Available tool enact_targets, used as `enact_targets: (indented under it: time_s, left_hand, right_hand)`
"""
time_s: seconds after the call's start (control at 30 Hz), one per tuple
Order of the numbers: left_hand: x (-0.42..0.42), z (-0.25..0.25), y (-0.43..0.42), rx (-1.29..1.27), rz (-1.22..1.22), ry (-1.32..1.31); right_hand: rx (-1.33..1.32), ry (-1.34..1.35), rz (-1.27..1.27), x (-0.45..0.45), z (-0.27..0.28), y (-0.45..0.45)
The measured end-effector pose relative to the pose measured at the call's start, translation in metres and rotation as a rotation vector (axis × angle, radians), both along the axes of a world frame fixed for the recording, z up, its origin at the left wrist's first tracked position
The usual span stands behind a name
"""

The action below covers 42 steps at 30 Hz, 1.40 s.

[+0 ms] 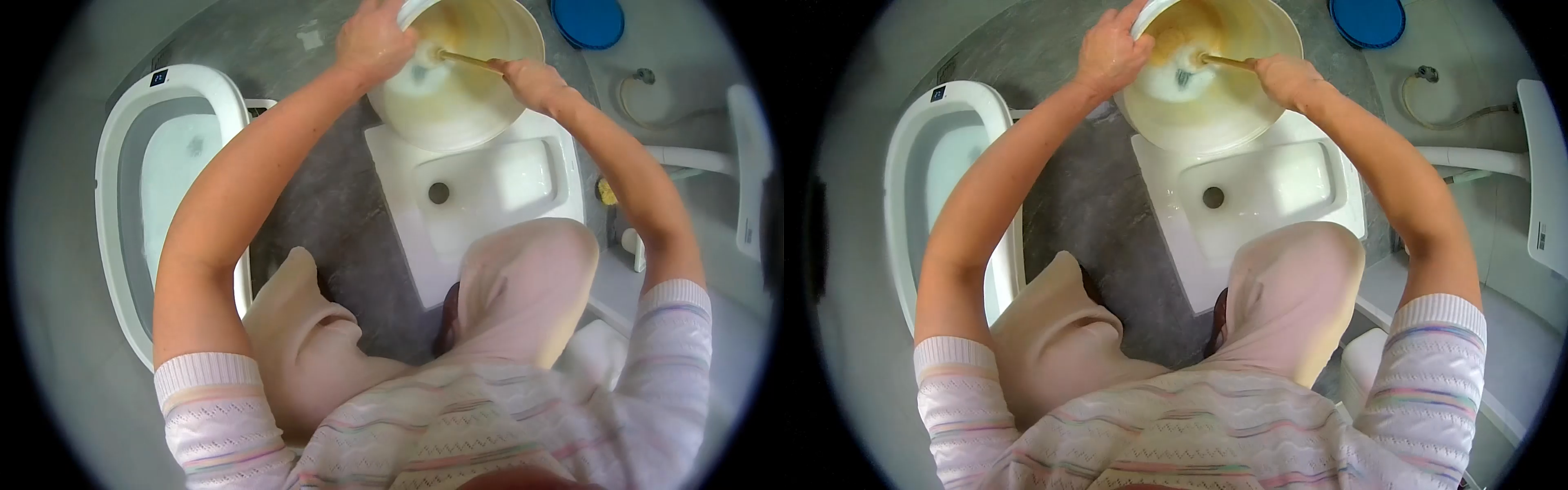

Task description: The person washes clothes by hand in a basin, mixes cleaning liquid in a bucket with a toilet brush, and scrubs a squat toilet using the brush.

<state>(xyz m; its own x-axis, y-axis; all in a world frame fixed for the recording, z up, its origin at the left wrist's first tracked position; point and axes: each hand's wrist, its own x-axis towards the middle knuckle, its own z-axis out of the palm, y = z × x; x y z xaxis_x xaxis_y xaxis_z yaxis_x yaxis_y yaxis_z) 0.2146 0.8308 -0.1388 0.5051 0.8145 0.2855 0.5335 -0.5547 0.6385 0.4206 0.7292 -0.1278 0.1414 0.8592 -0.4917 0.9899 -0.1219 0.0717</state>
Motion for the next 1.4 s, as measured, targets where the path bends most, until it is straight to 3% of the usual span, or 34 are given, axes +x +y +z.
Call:
enact_targets:
  time_s: [0.03, 0.23, 0.33, 0.43, 0.47, 0.53, 0.63, 0.73, 0.77, 0.87, 0.97, 1.07, 1.17, 1.27, 1.3, 1.4]
  left_hand:
    - [0.004, 0.002, 0.001, -0.027, -0.016, 0.016]
    - [0.028, -0.007, 0.000, -0.057, 0.054, -0.018]
    - [0.027, -0.012, 0.005, -0.014, 0.145, 0.002]
    - [0.024, -0.006, 0.002, -0.047, 0.121, 0.058]
    - [0.026, -0.006, 0.002, -0.016, 0.089, 0.043]
    - [0.031, -0.008, 0.000, 0.047, 0.019, 0.015]
    - [0.040, -0.004, 0.002, -0.034, 0.080, 0.005]
    - [0.038, -0.002, 0.001, -0.007, 0.058, -0.028]
    - [0.040, -0.005, 0.004, 0.025, 0.072, -0.044]
    - [0.040, -0.008, -0.003, 0.046, 0.099, -0.074]
    - [0.042, 0.012, -0.007, -0.007, 0.061, -0.018]
    - [0.045, -0.007, 0.009, 0.024, 0.055, -0.004]
    - [0.045, -0.015, 0.014, 0.064, 0.053, -0.076]
    - [0.044, -0.008, 0.011, 0.060, 0.055, -0.031]
    - [0.046, -0.009, 0.010, 0.064, 0.047, -0.038]
    - [0.047, -0.007, 0.008, 0.059, 0.029, -0.025]
  right_hand:
    - [-0.060, -0.130, 0.018, 0.001, -0.002, -0.003]
    - [0.049, 0.269, 0.159, -0.015, -0.040, 0.004]
    - [0.299, 0.375, -0.090, 0.025, -0.022, 0.022]
    - [-0.083, 0.086, -0.016, 0.034, -0.034, -0.004]
    - [0.017, -0.007, 0.132, 0.007, -0.040, -0.021]
    - [-0.045, 0.115, 0.126, -0.028, -0.038, -0.016]
    - [0.228, 0.370, -0.006, -0.001, -0.026, 0.011]
    - [0.032, 0.265, -0.169, 0.047, -0.034, 0.015]
    - [-0.040, 0.095, 0.064, 0.047, -0.046, 0.003]
    - [0.092, 0.124, 0.041, -0.017, -0.057, -0.033]
    - [0.191, 0.492, -0.039, -0.008, -0.041, 0.003]
    - [0.300, 0.328, -0.275, 0.027, -0.044, 0.016]
    - [0.080, 0.195, -0.023, 0.041, -0.049, -0.018]
    - [0.121, 0.354, -0.291, 0.036, -0.041, -0.029]
    - [0.154, 0.329, -0.193, 0.046, -0.045, -0.027]
    - [0.260, 0.262, -0.277, 0.048, -0.038, -0.028]
